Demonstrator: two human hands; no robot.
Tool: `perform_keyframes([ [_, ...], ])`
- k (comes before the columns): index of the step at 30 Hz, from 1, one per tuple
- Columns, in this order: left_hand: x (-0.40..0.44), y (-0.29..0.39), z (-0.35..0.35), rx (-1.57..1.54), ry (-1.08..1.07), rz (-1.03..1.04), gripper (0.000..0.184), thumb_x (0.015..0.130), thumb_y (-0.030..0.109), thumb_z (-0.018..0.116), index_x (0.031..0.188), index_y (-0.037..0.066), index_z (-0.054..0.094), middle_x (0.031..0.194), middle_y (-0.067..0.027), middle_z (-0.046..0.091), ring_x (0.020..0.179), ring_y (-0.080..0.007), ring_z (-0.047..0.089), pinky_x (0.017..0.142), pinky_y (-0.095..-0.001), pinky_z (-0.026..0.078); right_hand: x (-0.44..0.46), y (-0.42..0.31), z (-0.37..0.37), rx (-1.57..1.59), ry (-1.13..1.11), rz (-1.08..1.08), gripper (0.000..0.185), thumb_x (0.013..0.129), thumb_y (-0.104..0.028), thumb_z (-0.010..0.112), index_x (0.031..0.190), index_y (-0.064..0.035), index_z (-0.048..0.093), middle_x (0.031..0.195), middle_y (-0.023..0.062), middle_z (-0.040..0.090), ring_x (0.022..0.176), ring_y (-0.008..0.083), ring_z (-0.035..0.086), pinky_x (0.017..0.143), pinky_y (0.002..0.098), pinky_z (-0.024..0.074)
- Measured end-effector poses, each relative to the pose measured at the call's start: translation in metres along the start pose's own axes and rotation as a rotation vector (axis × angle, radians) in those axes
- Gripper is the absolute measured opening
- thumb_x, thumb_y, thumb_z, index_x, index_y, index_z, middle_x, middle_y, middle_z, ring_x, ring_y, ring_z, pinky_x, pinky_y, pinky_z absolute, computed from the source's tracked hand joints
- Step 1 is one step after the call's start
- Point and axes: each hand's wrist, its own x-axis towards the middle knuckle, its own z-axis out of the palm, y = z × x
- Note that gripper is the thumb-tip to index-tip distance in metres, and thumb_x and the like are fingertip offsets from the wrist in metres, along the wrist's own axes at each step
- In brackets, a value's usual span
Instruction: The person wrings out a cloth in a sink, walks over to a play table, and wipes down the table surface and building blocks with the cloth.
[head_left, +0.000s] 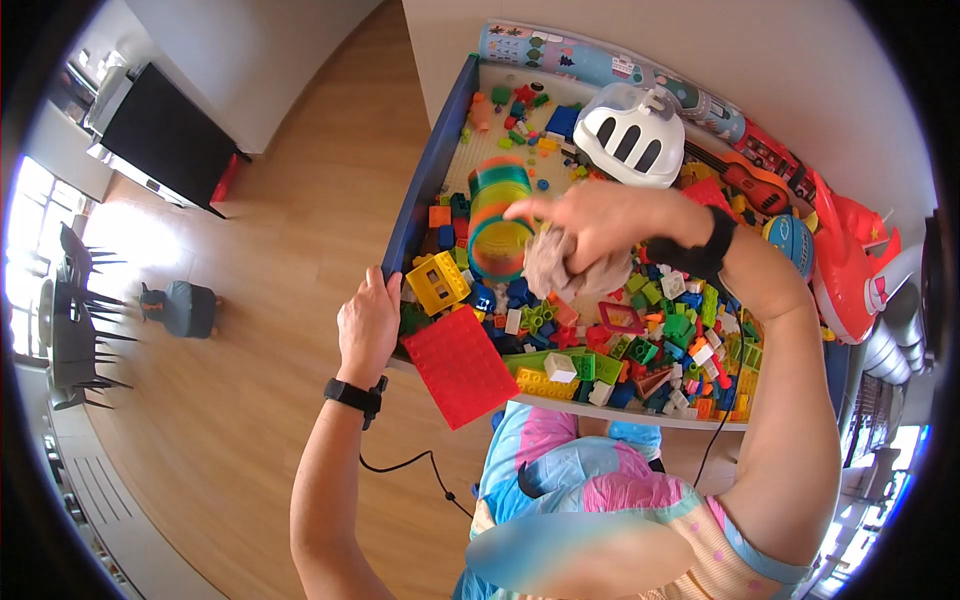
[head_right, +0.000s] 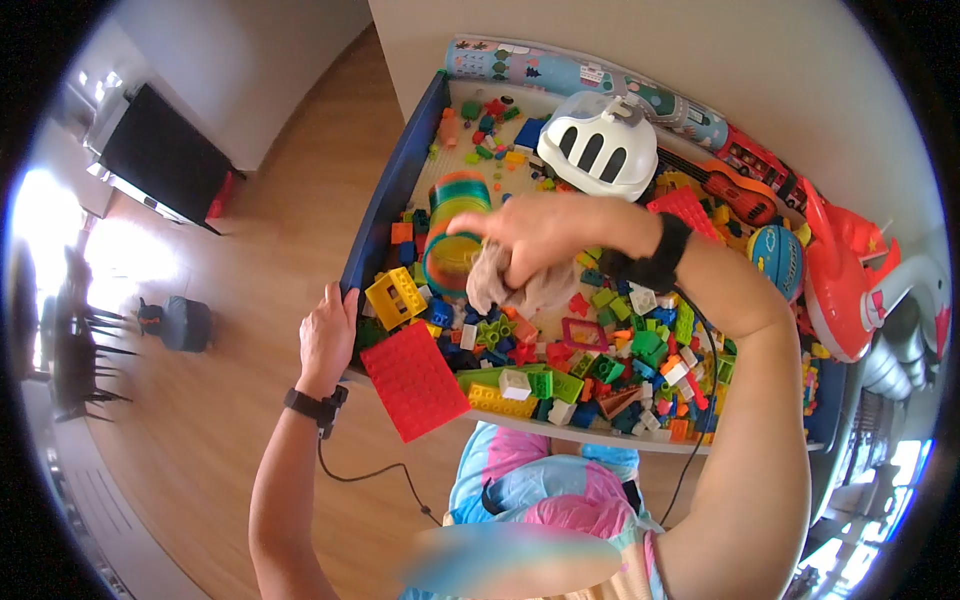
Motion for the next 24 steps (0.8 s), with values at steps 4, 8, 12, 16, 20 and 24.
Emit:
perform_keyframes([
  [4, 0.001, -0.002, 0.002, -0.012, -0.001, -0.001, 0.034, 0.097, 0.034, 0.038, 0.092, 0.002, 0.048, 0.076, -0.0183, 0.063, 0.065, -0.0365, 0.062, 0.056, -0.0452, 0.049, 0.019, 0.046, -0.030, 0.146, 0.250, -0.069, 0.045, 0.067, -0.018, 0.067, 0.110, -0.0075, 0.056, 0.093, 0.0161, 0.065, 0.087, 0.0307, 0.062, 0.076, 0.0354, 0.0479],
  [8, 0.000, 0.000, 0.000, -0.027, 0.000, -0.002, 0.033, 0.096, 0.034, 0.039, 0.092, 0.002, 0.048, 0.076, -0.0175, 0.062, 0.065, -0.0362, 0.062, 0.056, -0.0448, 0.050, 0.099, 0.104, -0.040, -0.171, 0.645, 0.222, 0.036, 0.075, -0.019, 0.059, 0.109, -0.0069, 0.055, 0.103, 0.0173, 0.060, 0.093, 0.0346, 0.059, 0.078, 0.0410, 0.0467],
  [12, -0.001, -0.001, 0.001, -0.038, 0.018, -0.001, 0.031, 0.096, 0.033, 0.041, 0.092, 0.003, 0.048, 0.074, -0.0171, 0.062, 0.063, -0.0362, 0.061, 0.055, -0.0445, 0.050, 0.176, 0.146, -0.039, -0.286, 0.923, 0.390, 0.027, 0.084, -0.019, 0.047, 0.107, -0.0050, 0.052, 0.108, 0.0205, 0.054, 0.096, 0.0396, 0.057, 0.078, 0.0478, 0.0468],
  [16, 0.000, -0.002, 0.001, -0.063, 0.034, 0.020, 0.031, 0.095, 0.032, 0.043, 0.091, 0.002, 0.047, 0.073, -0.0166, 0.061, 0.060, -0.0351, 0.061, 0.053, -0.0434, 0.050, 0.213, 0.165, -0.043, -0.328, 0.805, 0.510, 0.030, 0.089, -0.018, 0.039, 0.113, -0.0034, 0.050, 0.116, 0.0213, 0.050, 0.100, 0.0425, 0.055, 0.083, 0.0509, 0.0459],
  [20, 0.003, -0.001, -0.003, -0.122, -0.053, -0.035, 0.030, 0.095, 0.031, 0.043, 0.093, 0.001, 0.047, 0.078, -0.0189, 0.061, 0.064, -0.0386, 0.059, 0.056, -0.0461, 0.048, 0.234, 0.201, -0.037, -0.223, 0.741, 0.556, 0.037, 0.087, -0.021, 0.038, 0.114, -0.0045, 0.056, 0.118, 0.0228, 0.054, 0.107, 0.0410, 0.054, 0.091, 0.0491, 0.0433],
  [24, 0.003, -0.002, 0.000, -0.144, -0.054, -0.044, 0.029, 0.095, 0.030, 0.043, 0.093, 0.001, 0.047, 0.078, -0.0188, 0.061, 0.065, -0.0385, 0.059, 0.056, -0.0454, 0.048, 0.232, 0.206, -0.049, -0.098, 0.641, 0.602, 0.036, 0.083, -0.019, 0.045, 0.112, -0.0022, 0.058, 0.121, 0.0210, 0.054, 0.111, 0.0387, 0.052, 0.092, 0.0451, 0.0428],
])
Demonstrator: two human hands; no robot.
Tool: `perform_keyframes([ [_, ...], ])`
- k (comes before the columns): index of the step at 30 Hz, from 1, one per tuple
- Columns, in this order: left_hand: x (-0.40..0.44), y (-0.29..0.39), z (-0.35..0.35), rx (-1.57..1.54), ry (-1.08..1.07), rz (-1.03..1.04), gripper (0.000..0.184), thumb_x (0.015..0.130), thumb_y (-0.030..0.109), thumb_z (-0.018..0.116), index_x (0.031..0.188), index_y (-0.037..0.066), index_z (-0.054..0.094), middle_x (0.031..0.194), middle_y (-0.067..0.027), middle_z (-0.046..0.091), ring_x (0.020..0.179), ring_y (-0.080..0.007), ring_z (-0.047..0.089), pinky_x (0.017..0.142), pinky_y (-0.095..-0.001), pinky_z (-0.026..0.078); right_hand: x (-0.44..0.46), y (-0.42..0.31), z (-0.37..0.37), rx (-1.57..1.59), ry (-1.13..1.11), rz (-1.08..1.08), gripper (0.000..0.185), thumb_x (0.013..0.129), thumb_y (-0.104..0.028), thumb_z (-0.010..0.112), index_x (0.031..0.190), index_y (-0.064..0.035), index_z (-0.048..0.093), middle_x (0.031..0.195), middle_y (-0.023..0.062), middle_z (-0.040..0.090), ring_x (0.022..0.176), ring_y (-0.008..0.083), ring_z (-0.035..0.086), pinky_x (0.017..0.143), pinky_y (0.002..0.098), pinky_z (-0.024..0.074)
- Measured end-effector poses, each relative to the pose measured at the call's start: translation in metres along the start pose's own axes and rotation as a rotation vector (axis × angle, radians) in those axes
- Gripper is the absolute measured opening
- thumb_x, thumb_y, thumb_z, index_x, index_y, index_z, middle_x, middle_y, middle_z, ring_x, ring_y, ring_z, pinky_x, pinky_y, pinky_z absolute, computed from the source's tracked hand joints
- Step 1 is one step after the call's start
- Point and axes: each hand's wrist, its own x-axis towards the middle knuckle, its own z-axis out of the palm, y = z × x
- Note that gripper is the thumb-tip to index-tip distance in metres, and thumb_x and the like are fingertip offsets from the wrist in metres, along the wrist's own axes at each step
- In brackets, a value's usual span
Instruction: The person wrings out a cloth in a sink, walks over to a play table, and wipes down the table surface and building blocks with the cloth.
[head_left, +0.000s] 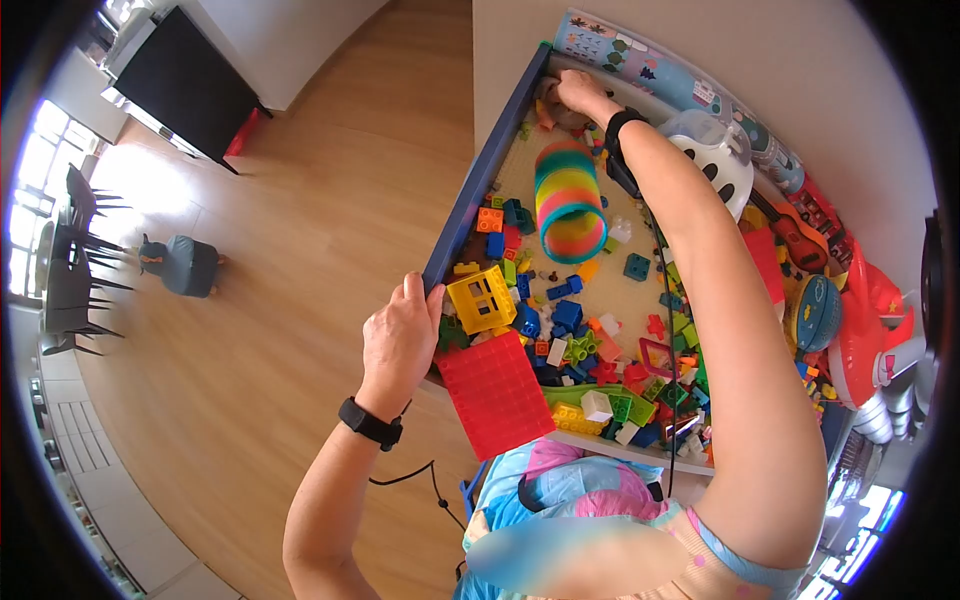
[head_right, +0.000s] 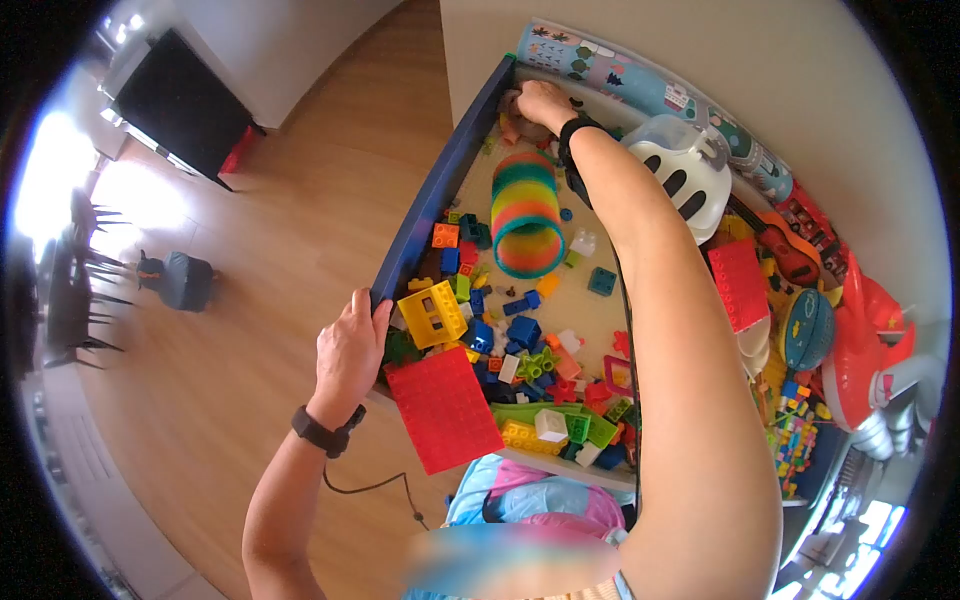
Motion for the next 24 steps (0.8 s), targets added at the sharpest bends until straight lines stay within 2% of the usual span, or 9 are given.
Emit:
perform_keyframes([
  [2, -0.001, 0.000, -0.002, 0.002, 0.018, 0.018, 0.029, 0.095, 0.030, 0.043, 0.093, 0.001, 0.047, 0.078, -0.0186, 0.061, 0.065, -0.0383, 0.059, 0.056, -0.0454, 0.048, -0.003, -0.001, -0.004, 0.009, 0.050, -0.088, 0.039, 0.078, -0.023, 0.053, 0.112, -0.0047, 0.059, 0.113, 0.0191, 0.060, 0.104, 0.0377, 0.056, 0.087, 0.0438, 0.0451],
  [5, -0.001, -0.003, 0.001, 0.049, 0.037, 0.035, 0.030, 0.095, 0.031, 0.043, 0.091, 0.002, 0.048, 0.074, -0.0165, 0.061, 0.061, -0.0342, 0.061, 0.055, -0.0420, 0.050, -0.019, 0.003, -0.023, 0.013, -0.149, -0.140, 0.039, 0.073, -0.026, 0.057, 0.108, -0.0086, 0.062, 0.100, 0.0172, 0.064, 0.094, 0.0352, 0.060, 0.079, 0.0423, 0.0478],
  [9, -0.003, -0.002, -0.001, -0.008, 0.051, 0.042, 0.029, 0.095, 0.030, 0.043, 0.092, 0.001, 0.047, 0.075, -0.0185, 0.061, 0.064, -0.0377, 0.059, 0.057, -0.0459, 0.047, -0.063, -0.011, -0.031, 0.179, -0.357, -0.409, 0.034, 0.063, -0.014, 0.062, 0.096, -0.0051, 0.064, 0.076, 0.0081, 0.063, 0.069, 0.0173, 0.058, 0.062, 0.0331, 0.0463],
  [11, -0.003, -0.004, 0.001, -0.006, 0.065, 0.059, 0.030, 0.096, 0.030, 0.042, 0.091, 0.001, 0.048, 0.074, -0.0187, 0.061, 0.064, -0.0377, 0.059, 0.056, -0.0456, 0.048, -0.099, -0.033, -0.052, 0.294, -0.538, -0.222, 0.031, 0.062, -0.010, 0.061, 0.092, -0.0022, 0.064, 0.077, 0.0044, 0.063, 0.073, 0.0140, 0.056, 0.066, 0.0298, 0.0468],
  [15, -0.004, -0.004, 0.001, 0.014, 0.056, 0.050, 0.031, 0.096, 0.031, 0.041, 0.091, 0.001, 0.048, 0.074, -0.0187, 0.061, 0.064, -0.0375, 0.060, 0.056, -0.0453, 0.048, -0.072, -0.007, -0.049, 0.636, -0.375, -0.522, 0.028, 0.067, -0.015, 0.062, 0.092, -0.0038, 0.067, 0.093, 0.0067, 0.064, 0.079, 0.0164, 0.057, 0.071, 0.0307, 0.0477],
  [16, -0.004, -0.004, 0.001, 0.016, 0.053, 0.046, 0.031, 0.096, 0.031, 0.041, 0.091, 0.001, 0.048, 0.074, -0.0187, 0.061, 0.064, -0.0375, 0.060, 0.056, -0.0453, 0.048, -0.063, 0.001, -0.055, 0.576, -0.288, -0.488, 0.028, 0.071, -0.016, 0.059, 0.095, -0.0023, 0.065, 0.097, 0.0123, 0.064, 0.086, 0.0213, 0.061, 0.074, 0.0323, 0.0481],
  [19, -0.003, -0.003, 0.000, 0.010, 0.042, 0.038, 0.031, 0.096, 0.031, 0.042, 0.091, 0.001, 0.048, 0.074, -0.0188, 0.061, 0.064, -0.0375, 0.060, 0.056, -0.0454, 0.048, -0.054, 0.005, -0.068, 0.198, 0.141, 0.005, 0.030, 0.075, -0.015, 0.057, 0.101, 0.0004, 0.061, 0.102, 0.0191, 0.063, 0.097, 0.0299, 0.061, 0.078, 0.0368, 0.0490],
  [22, -0.002, -0.003, -0.001, 0.001, 0.041, 0.041, 0.031, 0.096, 0.031, 0.042, 0.091, 0.001, 0.047, 0.075, -0.0189, 0.061, 0.065, -0.0376, 0.060, 0.057, -0.0455, 0.048, -0.058, 0.004, -0.066, -0.151, 0.048, 0.079, 0.033, 0.080, -0.017, 0.055, 0.107, 0.0023, 0.057, 0.108, 0.0244, 0.060, 0.105, 0.0370, 0.057, 0.084, 0.0416, 0.0481],
  [24, -0.002, -0.004, 0.000, -0.004, 0.040, 0.038, 0.031, 0.096, 0.031, 0.042, 0.092, 0.001, 0.047, 0.075, -0.0190, 0.061, 0.065, -0.0377, 0.060, 0.057, -0.0455, 0.048, -0.052, 0.015, -0.039, -0.146, 0.041, 0.086, 0.033, 0.082, -0.018, 0.055, 0.109, 0.0015, 0.058, 0.109, 0.0242, 0.060, 0.106, 0.0381, 0.056, 0.086, 0.0428, 0.0472],
])
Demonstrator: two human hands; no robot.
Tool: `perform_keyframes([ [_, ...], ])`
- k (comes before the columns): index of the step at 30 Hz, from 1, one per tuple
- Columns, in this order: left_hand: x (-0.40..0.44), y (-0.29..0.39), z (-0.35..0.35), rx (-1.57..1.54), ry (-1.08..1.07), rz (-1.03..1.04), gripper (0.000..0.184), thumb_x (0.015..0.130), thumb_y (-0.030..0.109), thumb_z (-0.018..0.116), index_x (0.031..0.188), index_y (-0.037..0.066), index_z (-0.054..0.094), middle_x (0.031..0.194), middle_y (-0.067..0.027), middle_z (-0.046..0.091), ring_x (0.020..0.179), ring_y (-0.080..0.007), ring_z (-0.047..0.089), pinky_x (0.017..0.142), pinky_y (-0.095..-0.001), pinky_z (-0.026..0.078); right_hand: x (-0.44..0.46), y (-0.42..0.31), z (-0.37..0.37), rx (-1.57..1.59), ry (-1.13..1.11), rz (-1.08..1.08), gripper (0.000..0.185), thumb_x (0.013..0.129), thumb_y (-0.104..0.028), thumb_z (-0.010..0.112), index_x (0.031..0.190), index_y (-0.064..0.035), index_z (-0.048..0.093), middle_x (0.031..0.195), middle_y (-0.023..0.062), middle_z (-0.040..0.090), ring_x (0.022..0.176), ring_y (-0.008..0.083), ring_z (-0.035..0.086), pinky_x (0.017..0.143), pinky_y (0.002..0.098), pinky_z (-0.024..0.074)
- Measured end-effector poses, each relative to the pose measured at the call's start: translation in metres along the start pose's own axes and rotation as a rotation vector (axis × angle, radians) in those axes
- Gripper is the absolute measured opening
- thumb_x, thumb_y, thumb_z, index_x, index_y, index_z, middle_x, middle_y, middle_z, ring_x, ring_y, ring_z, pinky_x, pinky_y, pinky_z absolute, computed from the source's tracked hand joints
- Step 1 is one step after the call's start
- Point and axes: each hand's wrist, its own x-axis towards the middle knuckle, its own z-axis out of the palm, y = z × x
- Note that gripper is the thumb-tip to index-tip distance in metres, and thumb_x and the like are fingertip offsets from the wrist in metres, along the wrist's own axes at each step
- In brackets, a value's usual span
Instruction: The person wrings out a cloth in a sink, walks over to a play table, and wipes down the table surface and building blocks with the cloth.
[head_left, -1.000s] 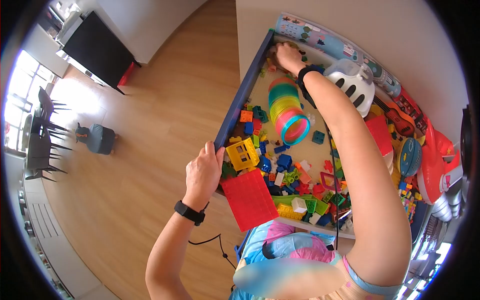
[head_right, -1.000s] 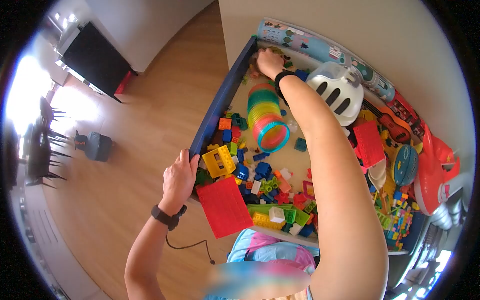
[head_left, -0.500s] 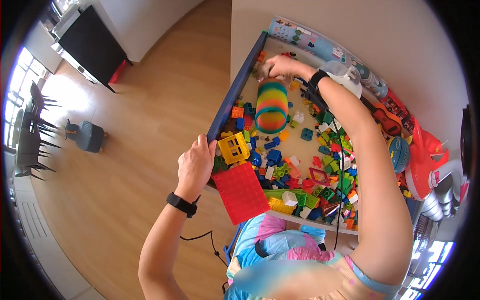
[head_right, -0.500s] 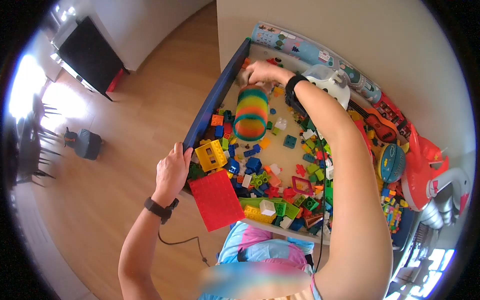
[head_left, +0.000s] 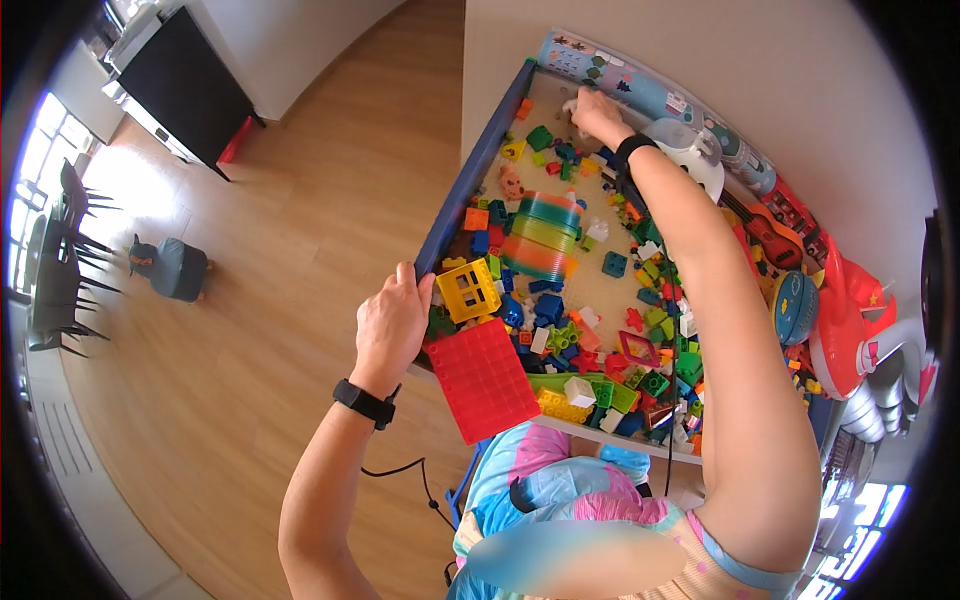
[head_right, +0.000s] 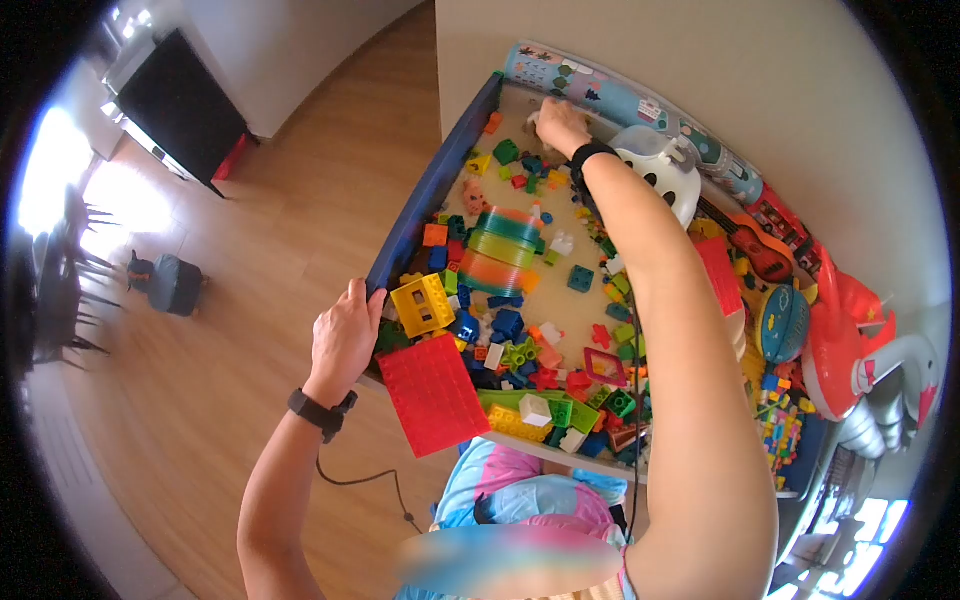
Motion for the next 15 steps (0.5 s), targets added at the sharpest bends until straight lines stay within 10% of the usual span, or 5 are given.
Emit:
perform_keyframes([
  [5, 0.001, 0.002, -0.001, 0.020, -0.037, -0.032, 0.031, 0.095, 0.031, 0.043, 0.092, 0.001, 0.047, 0.076, -0.0189, 0.061, 0.067, -0.0378, 0.060, 0.058, -0.0453, 0.048, -0.005, -0.012, 0.033, -0.010, -0.071, -0.174, 0.031, 0.083, -0.013, 0.049, 0.109, -0.0007, 0.060, 0.110, 0.0237, 0.060, 0.104, 0.0390, 0.057, 0.086, 0.0442, 0.0464],
  [9, 0.000, 0.000, 0.003, 0.015, -0.004, -0.018, 0.031, 0.095, 0.032, 0.042, 0.093, 0.001, 0.048, 0.078, -0.0189, 0.062, 0.068, -0.0379, 0.060, 0.059, -0.0458, 0.048, -0.018, -0.024, 0.012, 0.516, -0.641, -0.278, 0.038, 0.069, -0.011, 0.062, 0.107, -0.0042, 0.059, 0.097, 0.0061, 0.063, 0.090, 0.0183, 0.060, 0.075, 0.0337, 0.0483],
  [11, 0.000, 0.001, 0.001, 0.027, -0.011, -0.025, 0.031, 0.095, 0.032, 0.042, 0.094, 0.001, 0.048, 0.078, -0.0189, 0.062, 0.068, -0.0377, 0.060, 0.059, -0.0460, 0.048, -0.020, -0.025, 0.001, 0.822, -0.562, -0.691, 0.029, 0.072, -0.006, 0.059, 0.101, -0.0049, 0.061, 0.092, 0.0007, 0.060, 0.087, 0.0116, 0.056, 0.075, 0.0293, 0.0479],
  [15, 0.000, 0.003, -0.001, 0.040, -0.036, -0.043, 0.031, 0.096, 0.032, 0.042, 0.095, 0.001, 0.048, 0.078, -0.0190, 0.062, 0.068, -0.0376, 0.060, 0.059, -0.0461, 0.048, -0.010, -0.018, -0.036, 1.067, -0.182, -0.185, 0.032, 0.073, -0.015, 0.063, 0.101, -0.0018, 0.060, 0.093, 0.0082, 0.061, 0.082, 0.0169, 0.057, 0.072, 0.0285, 0.0480],
])
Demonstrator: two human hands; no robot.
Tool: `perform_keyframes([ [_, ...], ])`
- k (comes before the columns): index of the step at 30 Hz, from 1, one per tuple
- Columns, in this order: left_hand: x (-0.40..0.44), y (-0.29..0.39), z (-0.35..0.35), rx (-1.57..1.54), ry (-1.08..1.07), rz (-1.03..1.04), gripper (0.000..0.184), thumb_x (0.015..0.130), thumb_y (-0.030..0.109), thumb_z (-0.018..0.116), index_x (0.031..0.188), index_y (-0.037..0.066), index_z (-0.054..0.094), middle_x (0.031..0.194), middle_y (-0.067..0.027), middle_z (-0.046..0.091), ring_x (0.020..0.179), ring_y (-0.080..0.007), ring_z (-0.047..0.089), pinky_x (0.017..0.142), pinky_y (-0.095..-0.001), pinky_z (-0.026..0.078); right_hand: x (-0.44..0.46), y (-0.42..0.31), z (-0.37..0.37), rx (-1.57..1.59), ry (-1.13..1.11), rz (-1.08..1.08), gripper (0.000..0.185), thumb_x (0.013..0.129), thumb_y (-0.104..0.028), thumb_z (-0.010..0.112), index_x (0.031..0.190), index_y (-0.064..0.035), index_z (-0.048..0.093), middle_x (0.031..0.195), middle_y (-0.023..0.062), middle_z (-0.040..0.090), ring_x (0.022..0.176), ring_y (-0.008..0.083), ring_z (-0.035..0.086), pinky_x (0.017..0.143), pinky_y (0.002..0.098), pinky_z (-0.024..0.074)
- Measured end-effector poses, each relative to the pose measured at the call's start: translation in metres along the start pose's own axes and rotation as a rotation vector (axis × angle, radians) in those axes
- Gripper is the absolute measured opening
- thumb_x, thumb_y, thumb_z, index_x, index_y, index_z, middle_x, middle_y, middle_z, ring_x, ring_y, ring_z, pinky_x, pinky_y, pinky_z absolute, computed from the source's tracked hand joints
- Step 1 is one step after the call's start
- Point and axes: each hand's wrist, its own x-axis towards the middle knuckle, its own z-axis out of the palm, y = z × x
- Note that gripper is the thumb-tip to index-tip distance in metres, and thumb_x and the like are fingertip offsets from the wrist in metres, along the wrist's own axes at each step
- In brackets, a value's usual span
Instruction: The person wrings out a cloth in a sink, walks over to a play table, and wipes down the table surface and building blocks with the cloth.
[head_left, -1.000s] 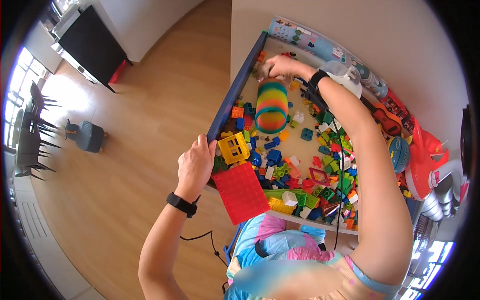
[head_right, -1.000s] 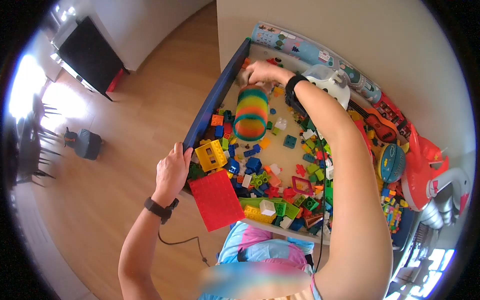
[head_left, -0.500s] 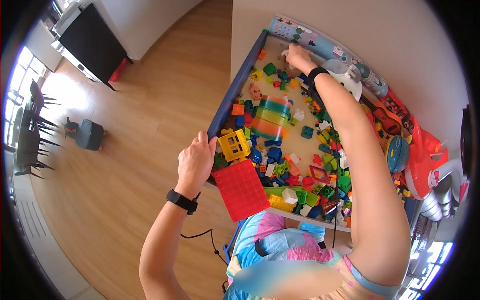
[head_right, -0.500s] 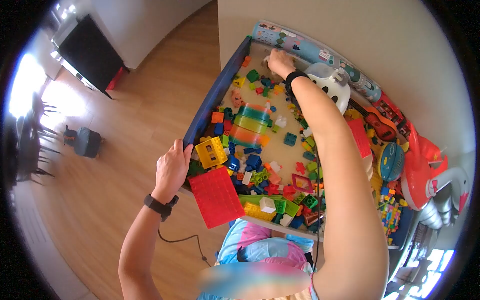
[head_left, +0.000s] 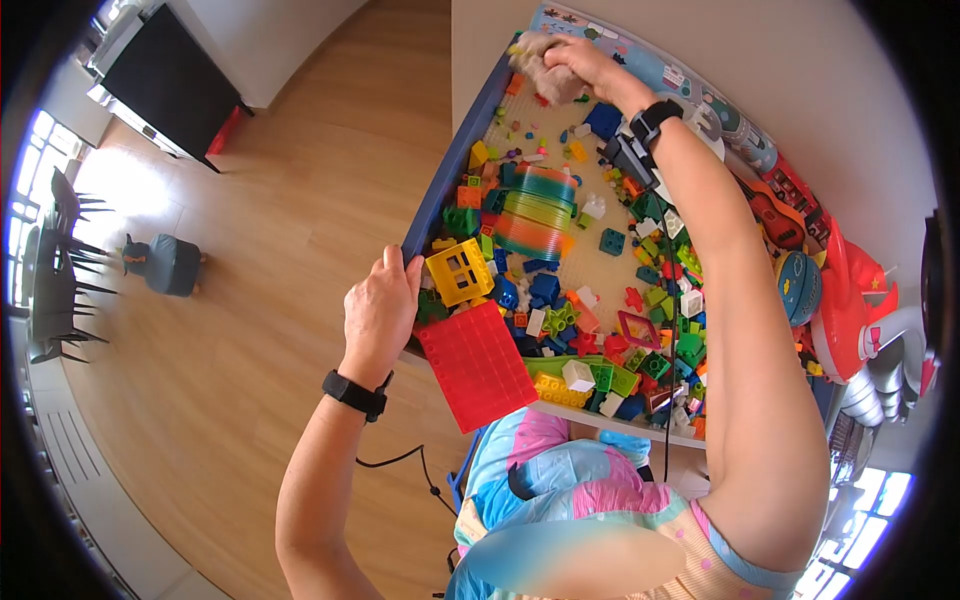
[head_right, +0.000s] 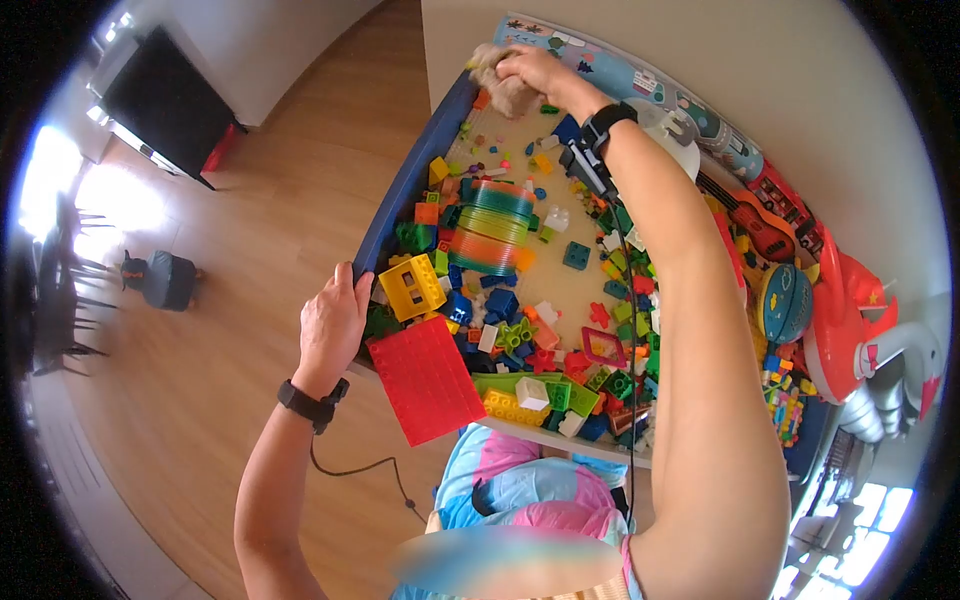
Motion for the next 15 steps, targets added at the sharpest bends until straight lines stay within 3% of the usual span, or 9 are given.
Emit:
perform_keyframes([
  [3, 0.001, 0.001, -0.001, -0.002, -0.005, -0.002, 0.031, 0.096, 0.032, 0.042, 0.095, 0.001, 0.048, 0.078, -0.0189, 0.062, 0.069, -0.0376, 0.060, 0.059, -0.0461, 0.048, 0.014, 0.016, -0.023, -0.320, 0.195, 0.010, 0.036, 0.072, -0.018, 0.063, 0.102, 0.0016, 0.055, 0.097, 0.0154, 0.062, 0.087, 0.0242, 0.061, 0.075, 0.0340, 0.0491],
  [6, 0.000, -0.001, 0.001, -0.022, 0.017, 0.015, 0.031, 0.096, 0.032, 0.042, 0.095, 0.002, 0.048, 0.077, -0.0187, 0.062, 0.068, -0.0377, 0.060, 0.059, -0.0461, 0.048, 0.021, 0.045, -0.025, -0.777, 0.273, 0.056, 0.041, 0.072, -0.020, 0.063, 0.103, 0.0036, 0.051, 0.102, 0.0236, 0.060, 0.096, 0.0350, 0.060, 0.078, 0.0413, 0.0483],
  [7, 0.000, -0.001, 0.001, -0.023, 0.018, 0.018, 0.031, 0.096, 0.032, 0.042, 0.095, 0.001, 0.048, 0.077, -0.0187, 0.062, 0.068, -0.0377, 0.060, 0.059, -0.0462, 0.048, 0.025, 0.054, -0.023, -0.846, 0.242, 0.070, 0.041, 0.077, -0.021, 0.061, 0.108, 0.0026, 0.050, 0.107, 0.0270, 0.058, 0.101, 0.0417, 0.057, 0.081, 0.0471, 0.0466],
  [11, 0.001, -0.001, 0.001, -0.007, 0.020, 0.012, 0.031, 0.095, 0.031, 0.043, 0.095, 0.001, 0.048, 0.077, -0.0188, 0.062, 0.067, -0.0380, 0.060, 0.059, -0.0462, 0.048, 0.030, 0.077, -0.005, -0.922, 0.379, 0.203, 0.037, 0.087, -0.023, 0.052, 0.116, 0.0012, 0.050, 0.113, 0.0277, 0.056, 0.108, 0.0405, 0.053, 0.089, 0.0466, 0.0445],
  [14, 0.001, -0.002, 0.002, -0.015, 0.002, 0.015, 0.030, 0.095, 0.031, 0.043, 0.095, 0.001, 0.048, 0.077, -0.0192, 0.061, 0.067, -0.0382, 0.060, 0.059, -0.0461, 0.048, 0.034, 0.086, 0.007, -0.893, 0.380, 0.205, 0.037, 0.086, -0.022, 0.052, 0.115, 0.0016, 0.052, 0.113, 0.0271, 0.056, 0.110, 0.0391, 0.053, 0.088, 0.0470, 0.0449],
  [15, 0.001, -0.002, 0.002, -0.014, 0.007, 0.014, 0.031, 0.095, 0.031, 0.043, 0.095, 0.001, 0.048, 0.077, -0.0193, 0.061, 0.067, -0.0382, 0.060, 0.059, -0.0460, 0.048, 0.034, 0.084, 0.010, -0.847, 0.245, 0.165, 0.037, 0.083, -0.021, 0.055, 0.113, 0.0012, 0.054, 0.111, 0.0253, 0.058, 0.105, 0.0364, 0.055, 0.085, 0.0453, 0.0457],
])
